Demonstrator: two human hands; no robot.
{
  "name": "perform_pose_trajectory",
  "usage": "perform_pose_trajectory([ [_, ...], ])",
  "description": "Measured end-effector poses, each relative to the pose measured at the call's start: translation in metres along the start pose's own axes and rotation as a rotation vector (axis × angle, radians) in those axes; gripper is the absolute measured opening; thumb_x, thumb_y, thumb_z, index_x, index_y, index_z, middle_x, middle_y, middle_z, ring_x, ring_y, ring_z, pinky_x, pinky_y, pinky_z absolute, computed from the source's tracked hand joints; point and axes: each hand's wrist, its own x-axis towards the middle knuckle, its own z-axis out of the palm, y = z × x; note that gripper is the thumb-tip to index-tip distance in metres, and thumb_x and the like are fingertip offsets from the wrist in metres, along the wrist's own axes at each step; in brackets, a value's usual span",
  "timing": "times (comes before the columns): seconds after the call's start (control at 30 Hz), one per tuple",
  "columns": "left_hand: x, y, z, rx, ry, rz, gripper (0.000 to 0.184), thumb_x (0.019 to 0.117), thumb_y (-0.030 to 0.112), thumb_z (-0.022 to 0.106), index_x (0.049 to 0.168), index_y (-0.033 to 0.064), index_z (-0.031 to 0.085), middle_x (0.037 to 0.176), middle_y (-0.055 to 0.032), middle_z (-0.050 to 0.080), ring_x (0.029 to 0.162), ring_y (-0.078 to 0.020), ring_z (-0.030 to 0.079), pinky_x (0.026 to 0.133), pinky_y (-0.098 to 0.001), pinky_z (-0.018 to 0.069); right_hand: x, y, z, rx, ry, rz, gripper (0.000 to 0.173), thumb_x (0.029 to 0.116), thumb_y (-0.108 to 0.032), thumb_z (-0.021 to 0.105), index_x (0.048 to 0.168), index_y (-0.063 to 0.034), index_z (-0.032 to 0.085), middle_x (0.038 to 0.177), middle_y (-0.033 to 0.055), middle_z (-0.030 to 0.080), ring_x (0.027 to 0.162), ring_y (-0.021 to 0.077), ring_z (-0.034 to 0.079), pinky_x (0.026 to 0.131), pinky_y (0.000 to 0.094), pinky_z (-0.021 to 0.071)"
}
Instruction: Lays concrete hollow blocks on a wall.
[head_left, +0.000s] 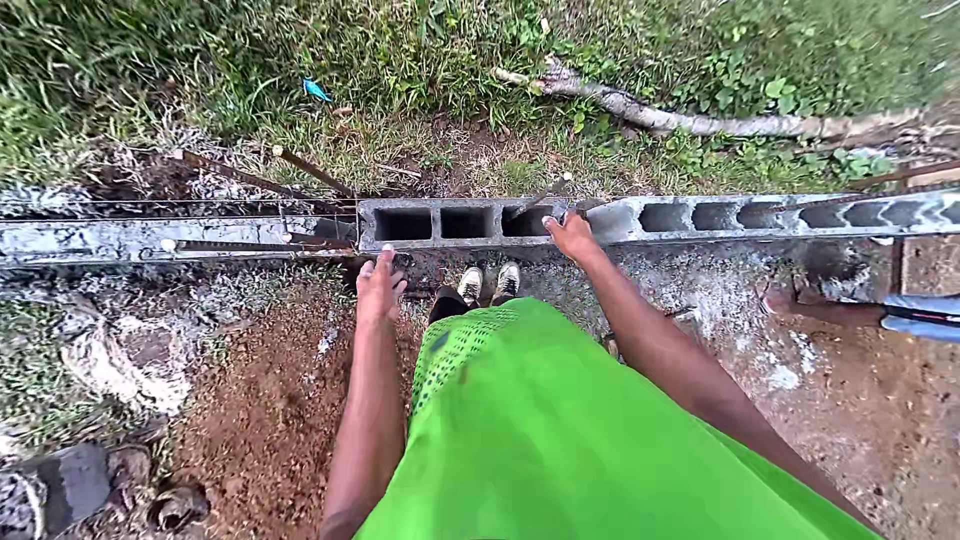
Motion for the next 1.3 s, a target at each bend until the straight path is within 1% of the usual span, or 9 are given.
perform_pose_trajectory([
  [0.13,0.025,0.007,0.013,-0.137,-0.068,-0.114,0.084,0.096,0.057,0.063,0.157,0.0095,0.032,0.156,-0.0229,0.041,0.135,-0.039,0.053,0.103,-0.0542,0.0529,-0.001,-0.001,0.005,-0.006,-0.005,0.012,0.064,0.1073,-0.047,0.049,0.143,0.006,0.049,0.135,0.0335,0.059,0.13,0.0484,0.056,0.107,0.0659,0.0435],
  [0.33,0.042,-0.006,0.019,-0.278,-0.143,-0.038,0.073,0.0989,0.047,0.065,0.153,0.0067,0.036,0.147,-0.0211,0.051,0.124,-0.0333,0.062,0.099,-0.047,0.0571,-0.008,-0.004,0.006,0.011,0.005,0.001,0.063,0.1079,-0.044,0.05,0.145,0.0074,0.046,0.134,0.0345,0.059,0.129,0.0493,0.056,0.108,0.0657,0.0433],
  [0.57,0.046,-0.004,0.015,-0.256,-0.142,-0.066,0.068,0.1007,0.042,0.063,0.152,0.0052,0.038,0.144,-0.0208,0.053,0.121,-0.0322,0.063,0.098,-0.046,0.0569,-0.01,-0.005,0.008,-0.003,0.011,0.015,0.064,0.1083,-0.045,0.049,0.148,0.0061,0.044,0.137,0.0335,0.057,0.133,0.0482,0.054,0.11,0.0645,0.0415],
  [0.87,0.042,-0.008,0.014,-0.236,-0.139,-0.045,0.077,0.0984,0.052,0.064,0.154,0.0063,0.036,0.148,-0.0215,0.051,0.125,-0.0348,0.061,0.098,-0.0491,0.0569,-0.002,0.002,0.005,0.022,-0.013,-0.048,0.062,0.1076,-0.045,0.051,0.142,0.0067,0.05,0.135,0.033,0.059,0.13,0.0474,0.056,0.11,0.0642,0.0416],
  [0.97,0.041,-0.007,0.014,-0.219,-0.138,-0.034,0.079,0.0982,0.056,0.062,0.154,0.0062,0.035,0.146,-0.0226,0.052,0.125,-0.0352,0.062,0.098,-0.0496,0.0568,0.004,0.013,0.004,0.131,-0.06,-0.084,0.064,0.1075,-0.05,0.049,0.144,0.0029,0.049,0.136,0.0316,0.058,0.126,0.0453,0.059,0.105,0.0641,0.0465],
  [1.1,0.043,-0.018,0.007,-0.308,-0.165,-0.002,0.081,0.0984,0.061,0.058,0.156,0.0083,0.033,0.146,-0.0223,0.052,0.126,-0.0365,0.061,0.098,-0.0524,0.0566,0.009,0.043,-0.002,0.262,-0.083,-0.123,0.069,0.106,-0.059,0.044,0.148,-0.0043,0.05,0.143,0.0271,0.055,0.13,0.0418,0.057,0.105,0.063,0.0478],
  [1.17,0.03,-0.04,0.001,-0.399,-0.149,0.041,0.079,0.1015,0.059,0.053,0.157,0.0074,0.03,0.152,-0.0213,0.047,0.132,-0.0361,0.057,0.102,-0.0539,0.0538,0.008,0.073,-0.007,0.275,-0.054,-0.211,0.064,0.107,-0.055,0.044,0.148,-0.0068,0.051,0.141,0.0232,0.059,0.126,0.0379,0.062,0.104,0.0595,0.0515],
  [1.23,0.013,-0.079,0.0,-0.418,-0.051,0.055,0.073,0.1043,0.055,0.051,0.156,0.007,0.033,0.152,-0.02,0.047,0.131,-0.0345,0.057,0.103,-0.0514,0.0531,-0.003,0.114,-0.017,0.325,-0.086,-0.288,0.055,0.1094,-0.047,0.045,0.147,-0.0071,0.05,0.135,0.0185,0.065,0.116,0.0319,0.069,0.098,0.0525,0.0564],
  [1.3,-0.007,-0.144,0.0,-0.372,0.064,0.001,0.066,0.1061,0.05,0.051,0.154,0.0068,0.037,0.148,-0.0202,0.052,0.124,-0.0333,0.062,0.099,-0.0476,0.0549,-0.01,0.174,-0.02,0.356,-0.154,-0.254,0.048,0.1107,-0.041,0.045,0.144,-0.0081,0.053,0.127,0.0145,0.07,0.107,0.0268,0.073,0.092,0.046,0.0599],
])
